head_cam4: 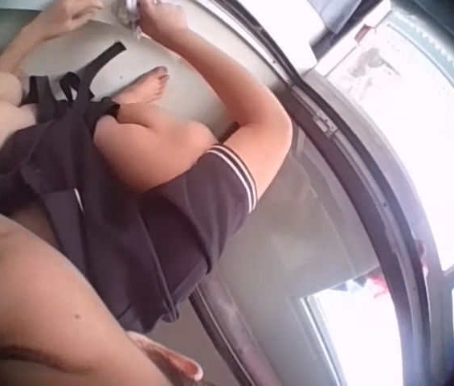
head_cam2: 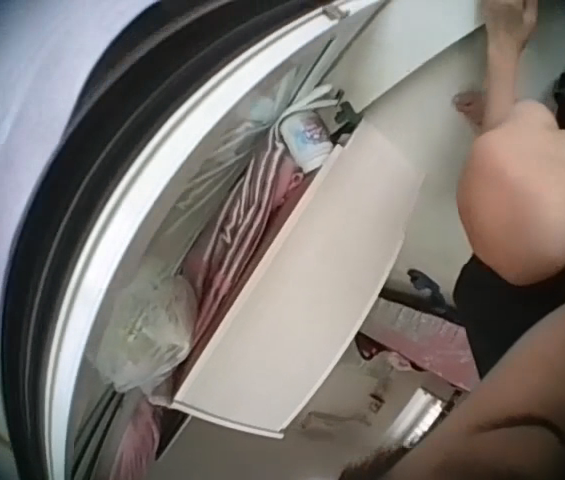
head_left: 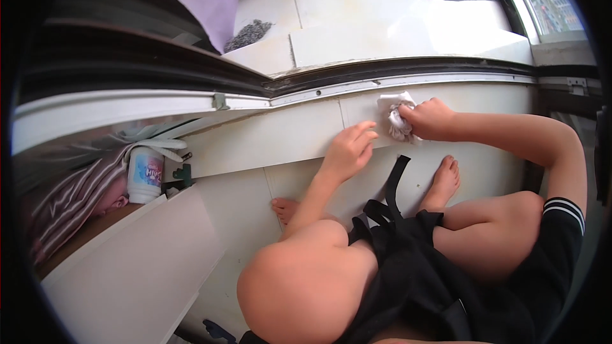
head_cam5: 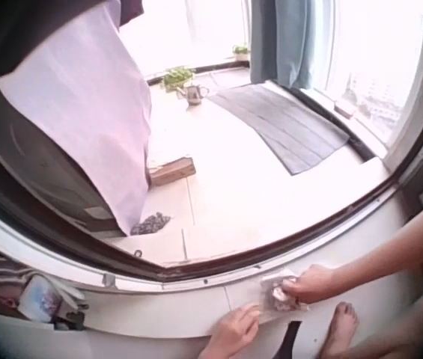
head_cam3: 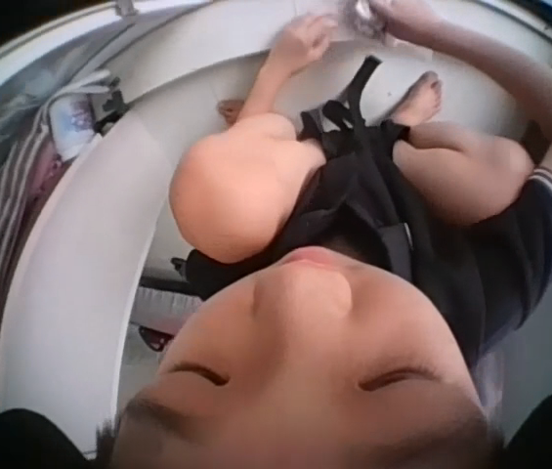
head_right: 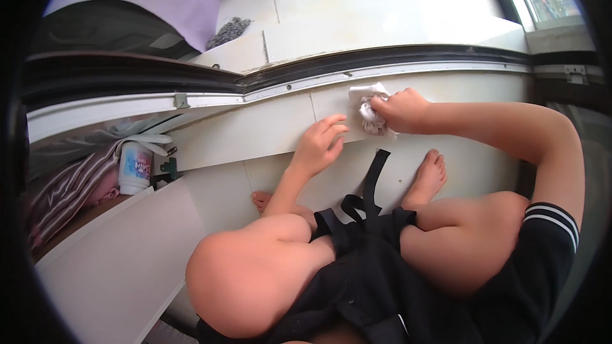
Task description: The person wipes the glass surface of a window and its frame using a white cloth.
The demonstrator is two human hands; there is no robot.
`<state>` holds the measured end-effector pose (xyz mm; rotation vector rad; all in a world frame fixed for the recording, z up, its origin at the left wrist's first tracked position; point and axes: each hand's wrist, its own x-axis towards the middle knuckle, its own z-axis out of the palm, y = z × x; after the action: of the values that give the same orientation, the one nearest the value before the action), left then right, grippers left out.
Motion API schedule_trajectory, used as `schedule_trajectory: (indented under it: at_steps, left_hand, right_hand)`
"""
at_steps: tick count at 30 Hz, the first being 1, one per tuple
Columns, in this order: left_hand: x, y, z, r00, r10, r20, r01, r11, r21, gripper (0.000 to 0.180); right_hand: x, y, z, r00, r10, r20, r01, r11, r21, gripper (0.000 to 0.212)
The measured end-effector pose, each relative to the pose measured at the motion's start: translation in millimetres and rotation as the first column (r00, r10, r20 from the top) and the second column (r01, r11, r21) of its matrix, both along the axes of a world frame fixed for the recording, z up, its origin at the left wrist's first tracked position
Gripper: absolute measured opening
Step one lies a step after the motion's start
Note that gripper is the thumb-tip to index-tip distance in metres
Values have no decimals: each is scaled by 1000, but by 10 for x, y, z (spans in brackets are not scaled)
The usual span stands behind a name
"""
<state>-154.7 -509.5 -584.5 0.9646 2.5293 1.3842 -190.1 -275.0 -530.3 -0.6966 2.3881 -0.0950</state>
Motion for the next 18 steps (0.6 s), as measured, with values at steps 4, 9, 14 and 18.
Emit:
schedule_trajectory:
  at_steps: [4, 9, 14, 18]
  left_hand:
    - [-183, -336, -106, 968, 175, -179, -219, 938, -267, 18]
    - [-382, -709, -21, 969, 131, -207, -192, 930, -314, 16]
    - [-417, -568, -148, 975, -13, -220, -82, 905, -417, 30]
    - [-470, -620, -171, 984, -49, -171, -21, 922, -386, 37]
  right_hand:
    - [89, 812, -147, 932, -327, -158, 324, 945, -45, 21]
    - [98, 1379, -32, 924, -315, -216, 365, 897, 251, 23]
    - [254, 1079, -163, 882, -292, -371, 354, 929, 110, 24]
    - [1, 705, -100, 906, -383, -182, 408, 904, 126, 33]
